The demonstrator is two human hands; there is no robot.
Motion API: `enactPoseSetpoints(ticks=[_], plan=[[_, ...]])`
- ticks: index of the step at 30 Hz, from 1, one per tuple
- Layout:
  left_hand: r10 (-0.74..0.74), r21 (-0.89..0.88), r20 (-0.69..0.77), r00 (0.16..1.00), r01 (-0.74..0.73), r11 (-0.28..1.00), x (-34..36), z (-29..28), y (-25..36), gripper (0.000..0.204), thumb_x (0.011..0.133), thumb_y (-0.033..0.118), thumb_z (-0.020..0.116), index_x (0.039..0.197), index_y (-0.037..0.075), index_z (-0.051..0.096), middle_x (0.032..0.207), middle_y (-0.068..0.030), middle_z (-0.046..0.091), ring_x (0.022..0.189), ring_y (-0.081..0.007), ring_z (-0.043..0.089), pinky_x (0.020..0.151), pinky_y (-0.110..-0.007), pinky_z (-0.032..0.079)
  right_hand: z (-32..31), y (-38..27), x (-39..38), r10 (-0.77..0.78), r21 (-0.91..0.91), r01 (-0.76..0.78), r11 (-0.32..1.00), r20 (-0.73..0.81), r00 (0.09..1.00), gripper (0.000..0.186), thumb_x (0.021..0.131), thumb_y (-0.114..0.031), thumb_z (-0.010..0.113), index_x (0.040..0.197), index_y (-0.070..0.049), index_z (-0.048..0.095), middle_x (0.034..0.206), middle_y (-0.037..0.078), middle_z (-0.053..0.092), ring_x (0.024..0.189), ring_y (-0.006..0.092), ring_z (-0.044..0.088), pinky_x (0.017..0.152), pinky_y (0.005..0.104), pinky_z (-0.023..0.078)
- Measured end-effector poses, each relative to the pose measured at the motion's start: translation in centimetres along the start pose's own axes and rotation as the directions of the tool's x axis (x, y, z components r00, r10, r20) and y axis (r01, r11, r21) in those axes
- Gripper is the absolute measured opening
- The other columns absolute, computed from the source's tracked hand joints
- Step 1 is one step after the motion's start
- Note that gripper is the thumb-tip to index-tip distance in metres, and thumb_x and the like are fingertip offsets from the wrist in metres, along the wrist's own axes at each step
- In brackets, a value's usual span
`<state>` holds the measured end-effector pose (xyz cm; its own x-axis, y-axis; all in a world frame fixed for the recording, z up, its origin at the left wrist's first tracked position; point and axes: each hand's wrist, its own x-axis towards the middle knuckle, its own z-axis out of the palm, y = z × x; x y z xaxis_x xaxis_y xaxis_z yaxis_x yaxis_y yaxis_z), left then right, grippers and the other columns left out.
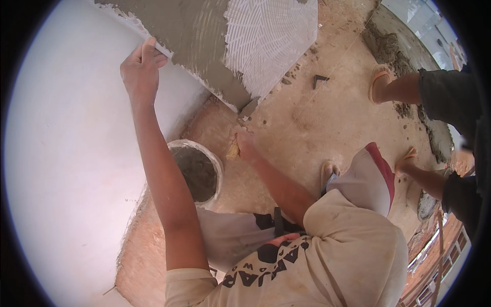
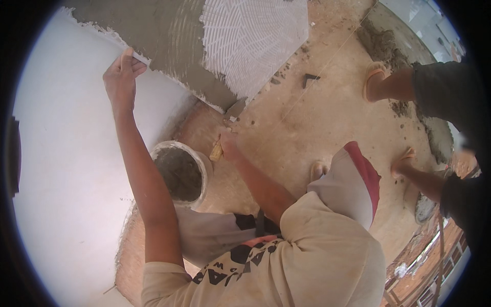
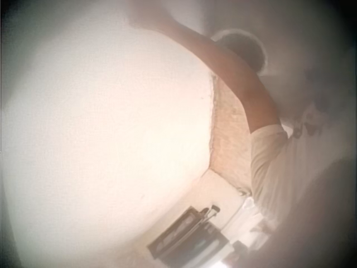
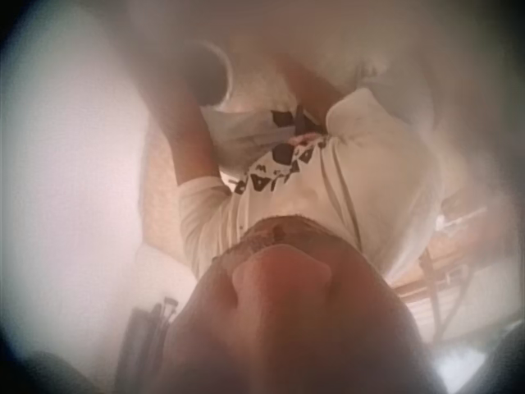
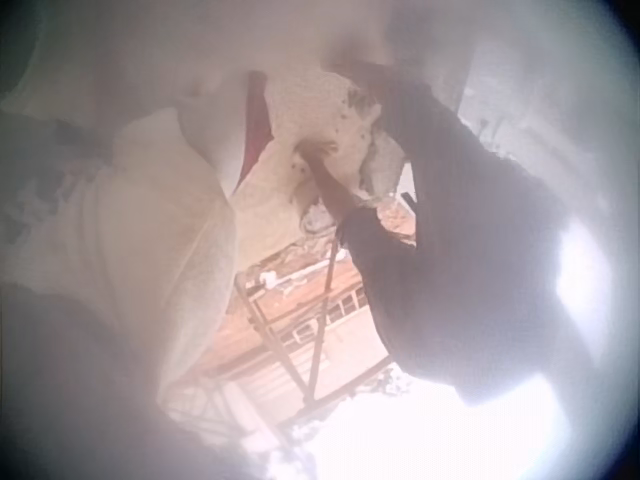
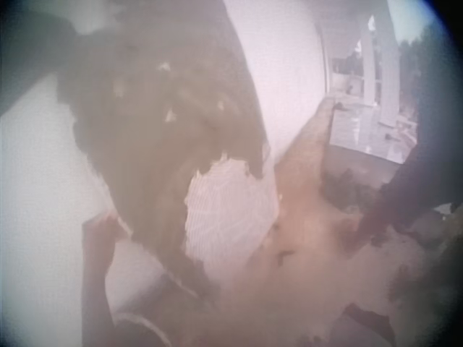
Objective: The person scoops cement from a bucket and a floor pile using a trowel, then spreads and smooths the cement onto a wall and floor surface. The person repeatedly transfers material between the bucket and the wall, smoothing the applied layer.
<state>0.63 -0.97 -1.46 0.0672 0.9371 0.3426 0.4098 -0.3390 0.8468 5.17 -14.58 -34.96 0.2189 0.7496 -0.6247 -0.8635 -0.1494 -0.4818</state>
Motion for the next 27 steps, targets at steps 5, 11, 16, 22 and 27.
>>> enactPoseSetpoints(ticks=[5, 11, 16, 22, 27], plan=[[-0.021, 0.053, 0.004, 1.0, 0.021, 0.998, 0.0, -0.5, -0.1, 0.041, 0.096, 0.032, 0.062, 0.097, -0.008, 0.069, 0.081, -0.0114, 0.068, 0.077, -0.0175, 0.068, 0.075, -0.029, 0.057, 8.1, -3.1, -7.9, -0.101, 0.037, 0.098, 0.994, 0.098, 0.99, 0.016, 0.084, -0.007, 0.057, 0.095, -0.01, 0.046, 0.066, 0.004, 0.052, 0.05, 0.0141, 0.052, 0.046, 0.0322, 0.047], [-0.016, -0.04, 0.034, 0.999, 0.017, 0.999, 0.5, -0.7, -0.4, 0.041, 0.096, 0.033, 0.063, 0.097, -0.007, 0.07, 0.082, -0.0116, 0.069, 0.076, -0.0158, 0.068, 0.072, -0.028, 0.056, 13.6, -6.1, -12.7, -0.195, -0.231, 0.279, 0.932, 0.331, 0.923, 0.015, 0.083, -0.01, 0.056, 0.096, -0.008, 0.049, 0.074, 0.008, 0.056, 0.048, 0.0175, 0.055, 0.045, 0.0332, 0.048], [-0.135, 0.165, 0.141, 0.981, 0.111, 0.98, 0.7, -1.5, 0.9, 0.04, 0.096, 0.032, 0.062, 0.1, -0.007, 0.071, 0.084, -0.0125, 0.071, 0.078, -0.017, 0.069, 0.077, -0.03, 0.056, 15.8, -8.5, -13.6, -0.323, -0.311, 0.564, 0.765, 0.572, 0.754, 0.011, 0.087, -0.008, 0.055, 0.096, -0.005, 0.048, 0.067, 0.002, 0.051, 0.045, 0.0117, 0.049, 0.043, 0.029, 0.044], [-0.138, -0.179, 0.049, 0.989, 0.145, 0.973, 0.5, -3.3, -1.3, 0.041, 0.098, 0.032, 0.058, 0.109, -0.007, 0.069, 0.096, -0.0157, 0.072, 0.09, -0.0217, 0.07, 0.085, -0.032, 0.056, 13.4, -11.3, -13.6, -0.22, -0.194, 0.312, 0.93, 0.385, 0.896, 0.018, 0.085, -0.004, 0.057, 0.103, -0.004, 0.05, 0.067, 0.001, 0.049, 0.049, 0.0095, 0.049, 0.044, 0.0286, 0.044], [-0.104, -0.148, 0.094, 0.99, 0.118, 0.982, -0.1, -3.2, -1.4, 0.045, 0.098, 0.032, 0.059, 0.115, -0.009, 0.065, 0.101, -0.0177, 0.071, 0.093, -0.0226, 0.069, 0.086, -0.033, 0.055, 7.7, -11.0, -8.1, -0.292, -0.06, 0.306, 0.95, 0.166, 0.942, 0.018, 0.082, -0.006, 0.059, 0.099, -0.007, 0.051, 0.069, 0.002, 0.05, 0.051, 0.0109, 0.051, 0.045, 0.0299, 0.046]])
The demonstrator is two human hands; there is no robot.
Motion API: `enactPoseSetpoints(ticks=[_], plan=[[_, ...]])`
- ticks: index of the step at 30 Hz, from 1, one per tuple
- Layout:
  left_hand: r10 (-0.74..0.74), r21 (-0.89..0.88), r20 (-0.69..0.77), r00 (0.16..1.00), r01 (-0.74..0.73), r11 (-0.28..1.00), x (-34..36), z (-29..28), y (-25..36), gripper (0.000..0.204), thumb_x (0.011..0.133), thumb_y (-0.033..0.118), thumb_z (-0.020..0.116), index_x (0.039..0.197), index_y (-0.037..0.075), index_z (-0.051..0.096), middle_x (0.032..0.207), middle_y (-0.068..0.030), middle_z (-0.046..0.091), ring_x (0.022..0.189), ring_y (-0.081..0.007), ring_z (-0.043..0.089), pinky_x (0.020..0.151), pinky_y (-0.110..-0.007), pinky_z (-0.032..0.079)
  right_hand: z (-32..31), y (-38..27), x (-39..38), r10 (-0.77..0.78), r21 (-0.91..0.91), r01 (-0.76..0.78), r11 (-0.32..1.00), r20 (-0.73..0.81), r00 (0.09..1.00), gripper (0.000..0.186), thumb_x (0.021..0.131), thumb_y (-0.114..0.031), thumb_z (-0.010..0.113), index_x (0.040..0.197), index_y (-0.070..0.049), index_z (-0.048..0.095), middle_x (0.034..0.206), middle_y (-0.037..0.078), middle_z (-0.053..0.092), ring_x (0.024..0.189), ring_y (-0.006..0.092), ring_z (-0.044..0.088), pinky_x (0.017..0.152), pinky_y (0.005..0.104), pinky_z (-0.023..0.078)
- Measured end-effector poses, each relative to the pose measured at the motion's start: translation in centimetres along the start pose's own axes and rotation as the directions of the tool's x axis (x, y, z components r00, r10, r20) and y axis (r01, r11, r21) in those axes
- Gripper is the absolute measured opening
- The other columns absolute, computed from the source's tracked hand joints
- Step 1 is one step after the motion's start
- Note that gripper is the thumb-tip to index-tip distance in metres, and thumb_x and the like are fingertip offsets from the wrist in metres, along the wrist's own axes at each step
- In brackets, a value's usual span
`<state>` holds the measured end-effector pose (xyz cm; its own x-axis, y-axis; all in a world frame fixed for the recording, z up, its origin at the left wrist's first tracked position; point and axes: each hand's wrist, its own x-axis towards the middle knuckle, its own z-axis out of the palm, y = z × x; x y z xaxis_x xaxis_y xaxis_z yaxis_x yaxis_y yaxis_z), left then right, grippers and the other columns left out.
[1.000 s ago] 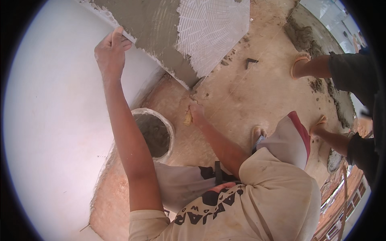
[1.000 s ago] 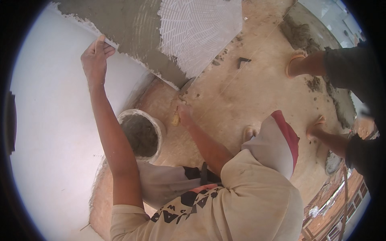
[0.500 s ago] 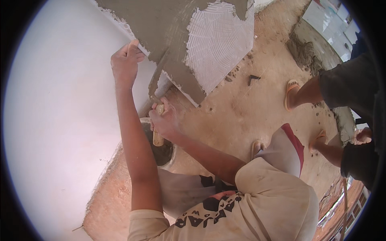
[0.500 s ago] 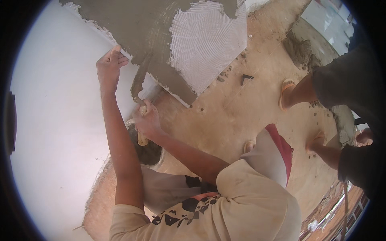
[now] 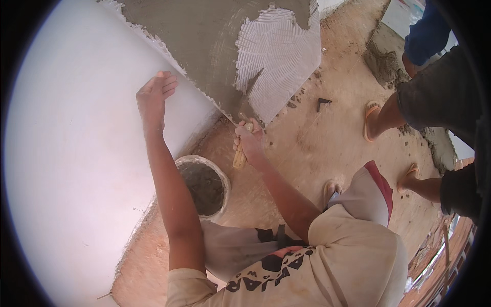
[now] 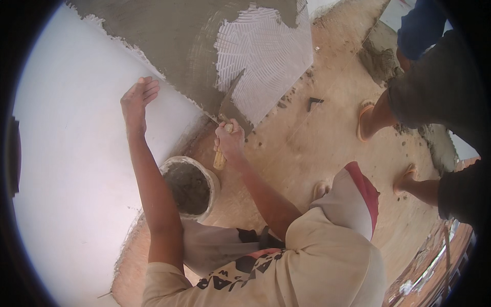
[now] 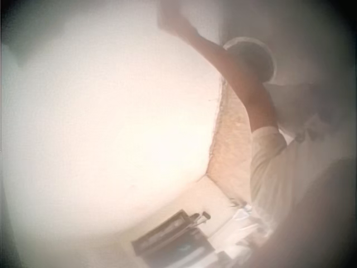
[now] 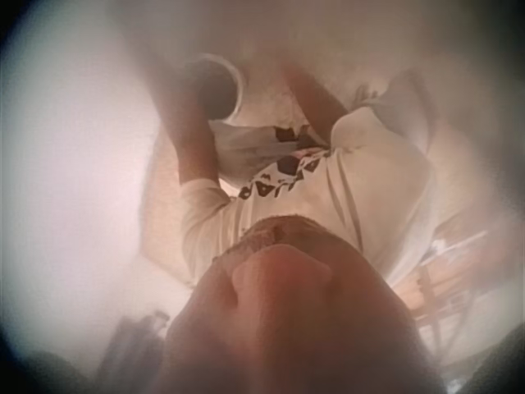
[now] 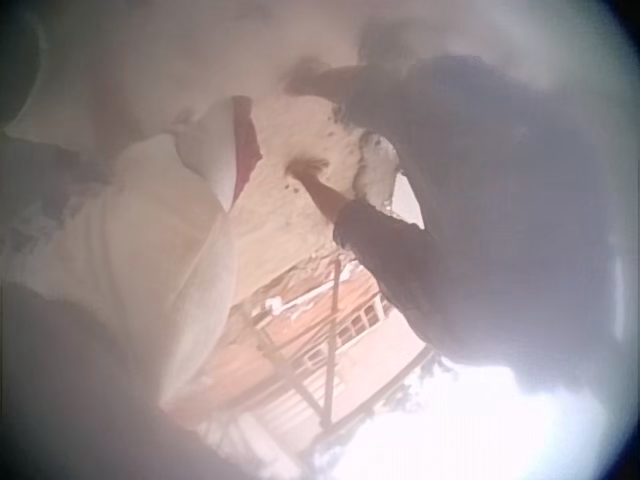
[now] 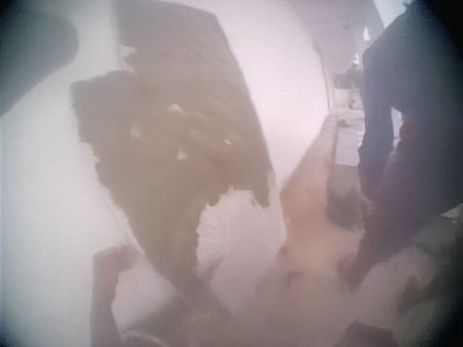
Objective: The person scoops cement from a bucket and a floor pile using a trowel, then spreads and smooths the cement onto a wall and floor surface. The person repeatedly transfers material between the bucket and the wall, smoothing the applied layer.
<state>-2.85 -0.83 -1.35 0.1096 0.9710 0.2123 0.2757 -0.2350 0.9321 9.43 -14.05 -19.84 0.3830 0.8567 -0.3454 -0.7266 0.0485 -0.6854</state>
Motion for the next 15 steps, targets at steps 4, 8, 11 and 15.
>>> enactPoseSetpoints(ticks=[4, 8, 11, 15], plan=[[0.047, 0.036, 0.023, 0.999, -0.048, 0.998, -0.3, 1.6, 0.0, 0.04, 0.096, 0.031, 0.062, 0.107, -0.008, 0.068, 0.093, -0.0133, 0.07, 0.088, -0.0196, 0.068, 0.084, -0.032, 0.055, -4.4, 2.7, 2.7, 0.143, 0.157, -0.122, 0.98, -0.134, 0.98, 0.018, 0.08, -0.005, 0.059, 0.095, -0.009, 0.049, 0.071, 0.002, 0.049, 0.053, 0.012, 0.05, 0.046, 0.0311, 0.046], [0.08, 0.196, 0.024, 0.997, -0.083, 0.977, 0.6, 2.6, -1.4, 0.035, 0.094, 0.031, 0.066, 0.096, -0.004, 0.07, 0.081, -0.0085, 0.067, 0.081, -0.0166, 0.067, 0.079, -0.03, 0.053, -10.2, 7.7, 5.6, 0.237, 0.202, -0.203, 0.958, -0.157, 0.959, 0.011, 0.083, -0.009, 0.059, 0.09, -0.011, 0.051, 0.072, 0.002, 0.05, 0.054, 0.0128, 0.05, 0.047, 0.0302, 0.046], [0.079, 0.22, -0.013, 0.997, -0.074, 0.973, 0.6, 3.1, -0.8, 0.036, 0.093, 0.032, 0.067, 0.095, -0.004, 0.07, 0.079, -0.0087, 0.068, 0.079, -0.0167, 0.068, 0.076, -0.029, 0.051, -13.6, 9.3, 6.8, 0.285, 0.236, -0.252, 0.938, -0.12, 0.951, 0.008, 0.084, -0.011, 0.058, 0.087, -0.011, 0.051, 0.072, 0.003, 0.05, 0.055, 0.013, 0.051, 0.047, 0.0299, 0.046], [0.083, 0.214, -0.031, 0.996, -0.074, 0.974, 0.5, 2.8, -1.1, 0.037, 0.093, 0.031, 0.069, 0.093, -0.005, 0.07, 0.078, -0.0068, 0.065, 0.075, -0.0143, 0.065, 0.078, -0.029, 0.057, -14.9, 9.9, 7.2, 0.327, 0.2, -0.3, 0.933, -0.124, 0.937, 0.008, 0.086, -0.012, 0.058, 0.086, -0.01, 0.05, 0.072, 0.003, 0.051, 0.056, 0.0132, 0.051, 0.047, 0.0298, 0.046]])
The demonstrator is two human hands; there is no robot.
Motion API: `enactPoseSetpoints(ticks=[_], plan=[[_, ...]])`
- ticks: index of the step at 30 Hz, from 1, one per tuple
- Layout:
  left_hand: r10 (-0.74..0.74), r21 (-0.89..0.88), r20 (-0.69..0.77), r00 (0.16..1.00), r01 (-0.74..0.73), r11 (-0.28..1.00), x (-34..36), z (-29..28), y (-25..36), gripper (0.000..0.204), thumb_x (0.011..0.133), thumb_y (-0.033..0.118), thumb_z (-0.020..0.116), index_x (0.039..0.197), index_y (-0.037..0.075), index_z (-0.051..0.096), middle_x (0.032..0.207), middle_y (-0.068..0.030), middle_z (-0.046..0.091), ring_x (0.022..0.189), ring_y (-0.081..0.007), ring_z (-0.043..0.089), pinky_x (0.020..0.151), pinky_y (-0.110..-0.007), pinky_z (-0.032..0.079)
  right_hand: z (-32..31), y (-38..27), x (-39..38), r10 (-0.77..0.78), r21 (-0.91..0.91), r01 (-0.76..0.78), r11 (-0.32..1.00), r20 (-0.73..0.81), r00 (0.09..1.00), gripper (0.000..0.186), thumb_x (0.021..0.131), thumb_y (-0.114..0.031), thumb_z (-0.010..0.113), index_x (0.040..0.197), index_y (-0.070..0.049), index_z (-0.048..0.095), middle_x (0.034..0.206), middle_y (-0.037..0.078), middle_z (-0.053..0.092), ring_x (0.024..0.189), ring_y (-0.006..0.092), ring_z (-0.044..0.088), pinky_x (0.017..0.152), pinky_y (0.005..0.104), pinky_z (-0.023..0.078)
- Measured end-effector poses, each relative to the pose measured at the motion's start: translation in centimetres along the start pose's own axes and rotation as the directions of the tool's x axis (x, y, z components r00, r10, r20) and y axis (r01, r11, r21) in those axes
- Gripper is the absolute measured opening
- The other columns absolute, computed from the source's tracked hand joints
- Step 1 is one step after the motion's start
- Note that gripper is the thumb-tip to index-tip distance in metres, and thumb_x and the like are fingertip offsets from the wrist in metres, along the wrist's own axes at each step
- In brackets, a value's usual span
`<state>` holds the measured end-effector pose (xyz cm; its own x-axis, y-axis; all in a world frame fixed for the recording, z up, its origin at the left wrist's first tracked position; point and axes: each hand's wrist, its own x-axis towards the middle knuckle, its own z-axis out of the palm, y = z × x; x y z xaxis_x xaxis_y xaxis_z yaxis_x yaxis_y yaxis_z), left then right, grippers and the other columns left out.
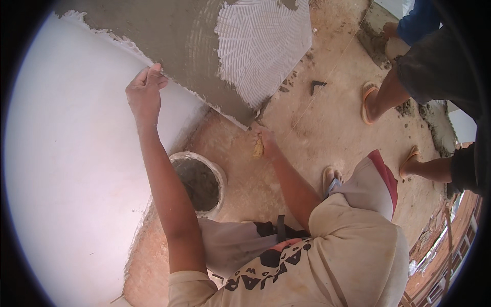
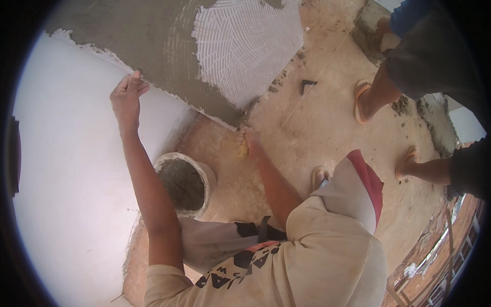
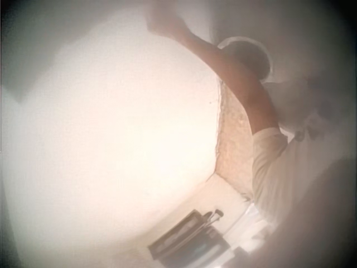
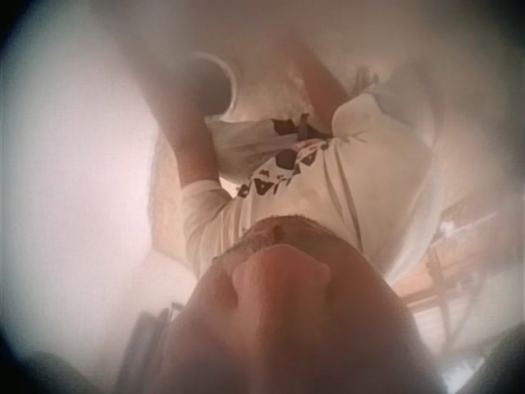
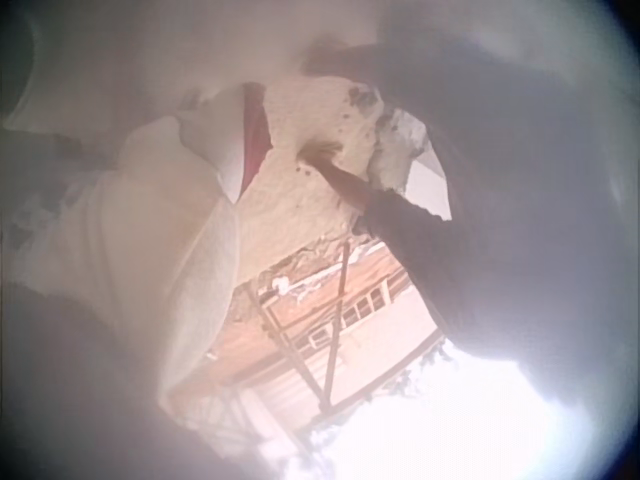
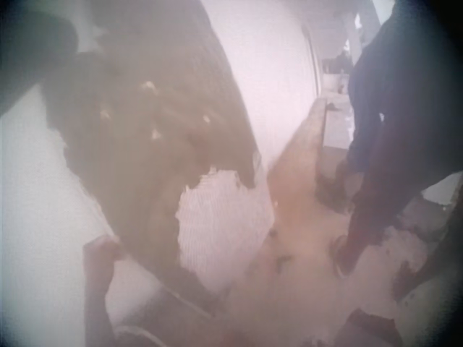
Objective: The person scoops cement from a bucket and a floor pile using a trowel, then spreads and smooths the cement onto a wall and floor surface. The person repeatedly transfers material between the bucket and the wall, smoothing the applied layer.
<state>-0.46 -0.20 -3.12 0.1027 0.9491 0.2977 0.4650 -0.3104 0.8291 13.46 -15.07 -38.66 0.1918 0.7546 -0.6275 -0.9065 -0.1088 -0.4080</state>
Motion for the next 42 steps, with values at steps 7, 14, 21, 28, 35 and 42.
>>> enactPoseSetpoints(ticks=[7, 14, 21, 28, 35, 42], plan=[[0.02, -0.097, 0.034, 0.999, -0.016, 0.995, -0.1, 0.3, 0.3, 0.039, 0.092, 0.03, 0.07, 0.102, -0.008, 0.07, 0.082, -0.0095, 0.066, 0.075, -0.0166, 0.067, 0.076, -0.028, 0.058, 1.6, 1.8, 3.0, -0.088, -0.226, 0.074, 0.971, -0.05, 0.995, 0.007, 0.086, -0.011, 0.058, 0.082, -0.007, 0.053, 0.066, 0.004, 0.051, 0.054, 0.0145, 0.054, 0.048, 0.0311, 0.047], [-0.042, -0.08, 0.033, 0.999, 0.045, 0.996, -0.3, 0.1, 0.4, 0.043, 0.092, 0.032, 0.07, 0.106, -0.009, 0.068, 0.083, -0.0105, 0.065, 0.076, -0.0168, 0.068, 0.077, -0.029, 0.059, 9.4, 1.5, -1.2, -0.186, -0.322, 0.187, 0.928, 0.032, 0.982, 0.028, 0.086, -0.017, 0.06, 0.106, 0.001, 0.051, 0.077, 0.011, 0.062, 0.054, 0.0197, 0.061, 0.052, 0.0373, 0.054], [-0.024, -0.066, 0.06, 0.998, 0.028, 0.997, -0.2, 0.1, 0.6, 0.044, 0.093, 0.033, 0.069, 0.105, -0.009, 0.068, 0.084, -0.0103, 0.066, 0.078, -0.017, 0.067, 0.078, -0.029, 0.059, 13.7, 1.5, -9.1, -0.334, -0.509, 0.337, 0.792, 0.101, 0.937, 0.041, 0.083, -0.015, 0.06, 0.119, 0.002, 0.049, 0.076, 0.012, 0.059, 0.057, 0.0203, 0.062, 0.052, 0.0364, 0.054], [-0.05, -0.102, 0.038, 0.998, 0.053, 0.993, -0.5, 0.4, 0.9, 0.041, 0.093, 0.029, 0.068, 0.108, -0.009, 0.068, 0.088, -0.0115, 0.067, 0.08, -0.0174, 0.068, 0.079, -0.028, 0.058, 6.8, 1.3, -0.3, -0.424, -0.627, 0.245, 0.74, -0.152, 0.893, 0.039, 0.079, -0.022, 0.064, 0.107, 0.004, 0.057, 0.09, 0.02, 0.066, 0.078, 0.0346, 0.067, 0.072, 0.0442, 0.055], [-0.058, -0.05, 0.037, 0.998, 0.06, 0.997, -0.7, 0.6, 1.2, 0.038, 0.094, 0.028, 0.066, 0.105, -0.008, 0.069, 0.084, -0.0106, 0.068, 0.08, -0.0175, 0.069, 0.077, -0.028, 0.057, 0.0, 4.1, 6.2, -0.565, -0.726, 0.411, 0.551, 0.038, 0.824, 0.022, 0.079, -0.022, 0.066, 0.085, -0.001, 0.061, 0.075, 0.014, 0.063, 0.064, 0.0296, 0.064, 0.06, 0.0425, 0.05], [-0.062, -0.011, 0.037, 0.997, 0.062, 0.998, -0.7, 0.0, 0.5, 0.038, 0.094, 0.03, 0.066, 0.102, -0.007, 0.07, 0.083, -0.0106, 0.069, 0.079, -0.0176, 0.069, 0.077, -0.029, 0.056, 3.9, 6.4, 1.1, -0.224, -0.344, 0.192, 0.919, -0.055, 0.973, 0.008, 0.08, -0.012, 0.062, 0.077, -0.005, 0.061, 0.069, 0.007, 0.057, 0.059, 0.0181, 0.056, 0.053, 0.035, 0.048]])
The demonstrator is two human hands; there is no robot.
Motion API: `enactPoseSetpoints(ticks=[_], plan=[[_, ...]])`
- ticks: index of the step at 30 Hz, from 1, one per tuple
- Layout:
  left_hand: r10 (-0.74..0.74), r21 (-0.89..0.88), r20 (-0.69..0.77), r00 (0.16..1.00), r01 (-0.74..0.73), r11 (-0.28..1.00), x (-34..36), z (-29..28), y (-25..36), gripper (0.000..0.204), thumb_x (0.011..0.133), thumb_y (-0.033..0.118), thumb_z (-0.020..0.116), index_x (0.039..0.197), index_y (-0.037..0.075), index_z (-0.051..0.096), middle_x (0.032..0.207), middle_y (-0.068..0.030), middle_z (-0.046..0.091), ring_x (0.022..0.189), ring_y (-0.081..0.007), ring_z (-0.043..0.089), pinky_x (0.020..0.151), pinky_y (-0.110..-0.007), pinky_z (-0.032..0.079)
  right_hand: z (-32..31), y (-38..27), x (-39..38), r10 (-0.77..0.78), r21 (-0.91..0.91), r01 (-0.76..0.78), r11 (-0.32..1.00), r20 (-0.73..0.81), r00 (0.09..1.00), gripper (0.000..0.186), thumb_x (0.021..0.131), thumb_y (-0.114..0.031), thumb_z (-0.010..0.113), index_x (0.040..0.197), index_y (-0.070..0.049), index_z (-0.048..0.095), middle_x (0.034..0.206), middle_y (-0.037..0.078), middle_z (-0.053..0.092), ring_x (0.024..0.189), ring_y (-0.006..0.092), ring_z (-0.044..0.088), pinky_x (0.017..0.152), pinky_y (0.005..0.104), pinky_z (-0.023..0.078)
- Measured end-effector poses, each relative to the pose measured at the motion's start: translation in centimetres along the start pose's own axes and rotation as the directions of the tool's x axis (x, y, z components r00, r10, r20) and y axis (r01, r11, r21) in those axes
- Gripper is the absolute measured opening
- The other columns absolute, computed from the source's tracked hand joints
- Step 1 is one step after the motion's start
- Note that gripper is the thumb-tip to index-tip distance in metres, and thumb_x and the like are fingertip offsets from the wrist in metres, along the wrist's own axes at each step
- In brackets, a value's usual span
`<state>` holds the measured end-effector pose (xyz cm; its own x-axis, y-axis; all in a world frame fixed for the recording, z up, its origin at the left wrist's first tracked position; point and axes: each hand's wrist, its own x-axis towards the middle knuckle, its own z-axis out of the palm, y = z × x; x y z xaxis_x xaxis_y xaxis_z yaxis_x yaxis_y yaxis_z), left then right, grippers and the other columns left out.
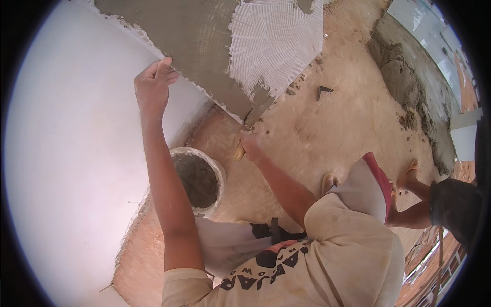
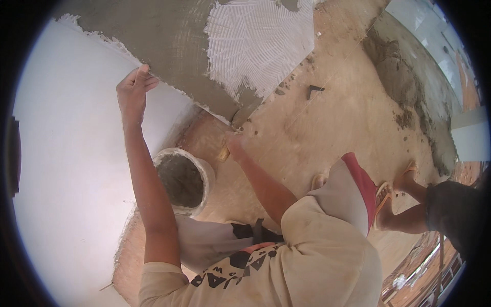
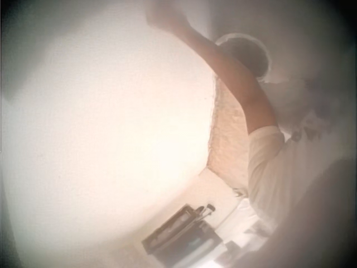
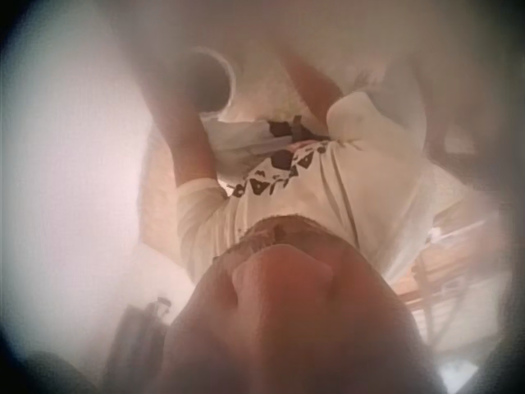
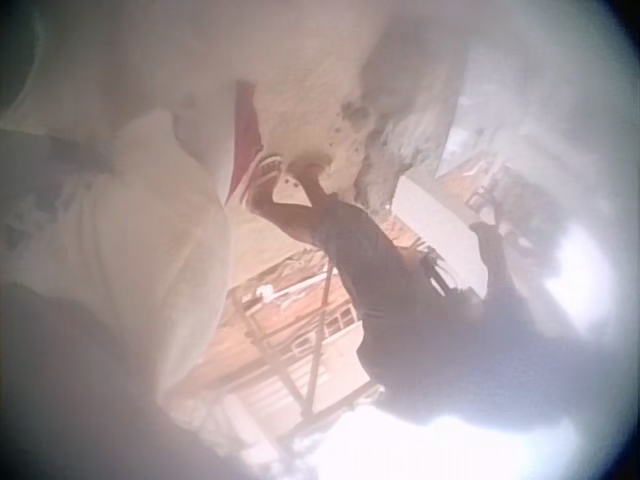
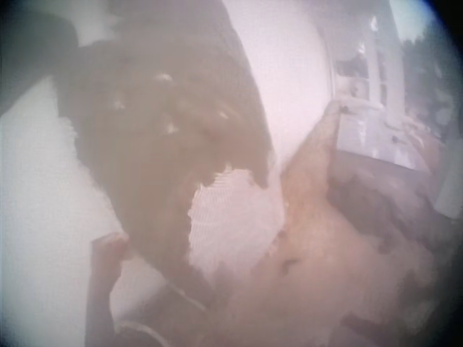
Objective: The person scoops cement from a bucket and a floor pile using a trowel, then spreads and smooths the cement onto a wall and floor surface. The person repeatedly transfers material between the bucket and the wall, smoothing the applied layer.
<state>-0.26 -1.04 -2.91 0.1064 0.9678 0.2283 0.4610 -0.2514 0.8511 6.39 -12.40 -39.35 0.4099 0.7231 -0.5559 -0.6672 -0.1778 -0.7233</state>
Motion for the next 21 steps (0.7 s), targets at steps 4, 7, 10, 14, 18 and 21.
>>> enactPoseSetpoints(ticks=[4, 7, 10, 14, 18, 21], plan=[[0.002, -0.005, 0.01, 1.0, -0.002, 1.0, 0.4, 0.4, 0.2, 0.034, 0.094, 0.028, 0.066, 0.102, -0.004, 0.072, 0.08, -0.0102, 0.071, 0.078, -0.0171, 0.07, 0.074, -0.028, 0.054, 1.1, 1.2, -4.7, 0.179, -0.002, -0.179, 0.984, 0.042, 0.983, 0.009, 0.08, -0.011, 0.061, 0.078, -0.004, 0.058, 0.065, 0.008, 0.057, 0.056, 0.0201, 0.057, 0.051, 0.035, 0.05], [-0.006, 0.025, 0.051, 0.999, 0.005, 1.0, 0.3, -1.0, -0.2, 0.038, 0.095, 0.03, 0.064, 0.108, -0.004, 0.071, 0.088, -0.0128, 0.072, 0.081, -0.018, 0.07, 0.078, -0.028, 0.057, 3.3, -0.4, -11.2, 0.298, -0.004, -0.298, 0.954, 0.079, 0.951, 0.009, 0.08, -0.01, 0.06, 0.082, -0.003, 0.056, 0.064, 0.009, 0.056, 0.052, 0.0214, 0.057, 0.049, 0.0359, 0.051], [0.008, 0.061, 0.024, 1.0, -0.009, 0.998, 0.1, -2.6, -1.7, 0.04, 0.096, 0.036, 0.06, 0.106, 0.0, 0.073, 0.088, -0.0102, 0.073, 0.084, -0.0163, 0.069, 0.081, -0.029, 0.055, 4.8, -2.0, -14.3, 0.206, 0.05, -0.212, 0.976, 0.106, 0.973, 0.01, 0.081, -0.009, 0.058, 0.088, -0.003, 0.054, 0.064, 0.008, 0.053, 0.049, 0.0196, 0.054, 0.047, 0.0348, 0.05], [-0.112, 0.23, 0.061, 0.992, 0.095, 0.968, -4.2, -7.3, -6.2, 0.051, 0.093, 0.05, 0.059, 0.104, 0.002, 0.073, 0.097, -0.0116, 0.072, 0.092, -0.0199, 0.067, 0.085, -0.034, 0.052, 4.7, -6.4, -18.3, -0.067, 0.08, 0.057, 0.995, 0.131, 0.989, 0.02, 0.08, -0.007, 0.057, 0.098, -0.005, 0.048, 0.068, 0.006, 0.052, 0.052, 0.0168, 0.052, 0.047, 0.0323, 0.048], [-0.281, 0.196, -0.171, 0.944, 0.312, 0.929, -13.1, -12.8, -14.1, 0.05, 0.093, 0.046, 0.06, 0.118, 0.004, 0.068, 0.114, -0.0179, 0.069, 0.108, -0.0289, 0.065, 0.095, -0.04, 0.05, 3.8, -7.6, -17.5, -0.353, -0.104, 0.423, 0.9, 0.395, 0.848, 0.02, 0.083, -0.005, 0.056, 0.102, -0.004, 0.048, 0.079, 0.006, 0.053, 0.055, 0.0142, 0.053, 0.05, 0.0284, 0.048], [-0.349, 0.177, -0.504, 0.79, 0.49, 0.854, -21.8, -16.3, -24.1, 0.058, 0.092, 0.045, 0.06, 0.127, -0.001, 0.06, 0.126, -0.0219, 0.063, 0.118, -0.0342, 0.059, 0.102, -0.043, 0.045, 4.5, -9.9, -17.6, -0.295, -0.247, 0.552, 0.796, 0.638, 0.711, 0.03, 0.085, -0.007, 0.059, 0.112, 0.002, 0.05, 0.081, 0.006, 0.056, 0.057, 0.0134, 0.055, 0.051, 0.0265, 0.048]])
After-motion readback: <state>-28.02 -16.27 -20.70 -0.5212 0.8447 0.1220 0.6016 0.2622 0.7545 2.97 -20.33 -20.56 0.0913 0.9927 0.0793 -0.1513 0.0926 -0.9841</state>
